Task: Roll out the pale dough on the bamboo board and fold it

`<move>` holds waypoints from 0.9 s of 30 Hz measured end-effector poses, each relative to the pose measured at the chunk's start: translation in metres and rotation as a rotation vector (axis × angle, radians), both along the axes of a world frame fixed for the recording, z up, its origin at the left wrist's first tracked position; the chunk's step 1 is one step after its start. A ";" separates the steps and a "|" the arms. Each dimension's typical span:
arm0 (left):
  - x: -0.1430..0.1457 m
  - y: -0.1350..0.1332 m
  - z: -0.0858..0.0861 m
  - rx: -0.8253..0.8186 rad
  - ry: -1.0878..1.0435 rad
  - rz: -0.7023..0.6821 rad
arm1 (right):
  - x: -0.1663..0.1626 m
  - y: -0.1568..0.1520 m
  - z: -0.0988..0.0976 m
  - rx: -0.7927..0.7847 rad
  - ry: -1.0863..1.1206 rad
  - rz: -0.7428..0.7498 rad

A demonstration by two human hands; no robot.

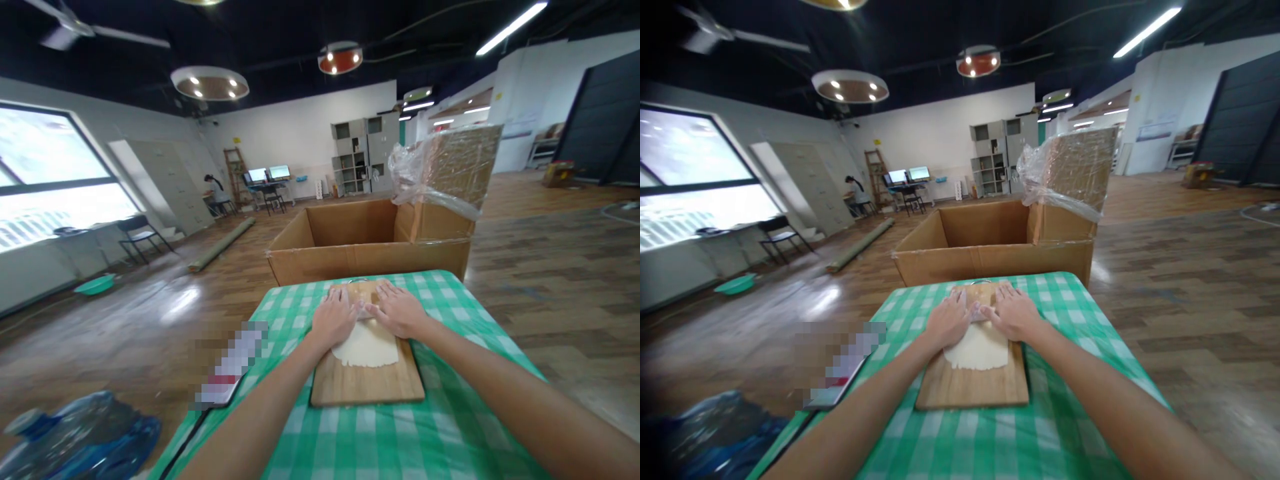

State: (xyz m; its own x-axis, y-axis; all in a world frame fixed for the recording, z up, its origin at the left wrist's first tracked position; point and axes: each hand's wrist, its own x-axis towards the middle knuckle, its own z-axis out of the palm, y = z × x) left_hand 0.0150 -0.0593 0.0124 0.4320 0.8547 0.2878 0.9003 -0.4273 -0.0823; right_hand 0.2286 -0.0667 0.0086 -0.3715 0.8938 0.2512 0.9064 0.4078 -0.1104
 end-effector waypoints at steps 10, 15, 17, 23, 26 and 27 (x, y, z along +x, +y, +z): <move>-0.004 -0.079 0.003 -0.009 -0.072 -0.038 | 0.012 -0.093 -0.001 0.057 0.033 0.110; -0.008 -0.113 0.007 -0.017 -0.047 -0.057 | 0.021 -0.128 -0.004 0.051 0.040 0.174; -0.012 -0.119 0.008 -0.033 -0.042 -0.066 | 0.023 -0.130 -0.003 0.032 0.040 0.184; -0.027 -0.101 0.006 -0.021 -0.055 -0.126 | 0.024 -0.090 0.004 -0.066 0.049 0.193; -0.029 -0.084 0.002 0.008 -0.076 -0.106 | 0.020 -0.061 0.006 -0.111 0.054 0.172; -0.028 -0.080 0.001 0.012 -0.080 -0.095 | 0.019 -0.051 0.006 -0.117 0.052 0.174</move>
State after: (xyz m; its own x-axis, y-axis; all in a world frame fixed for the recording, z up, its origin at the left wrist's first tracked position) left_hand -0.0134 -0.1392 0.0131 0.4863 0.8072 0.3346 0.8597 -0.5106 -0.0175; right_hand 0.2479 -0.1181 0.0149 -0.5120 0.8416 0.1718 0.8154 0.5391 -0.2110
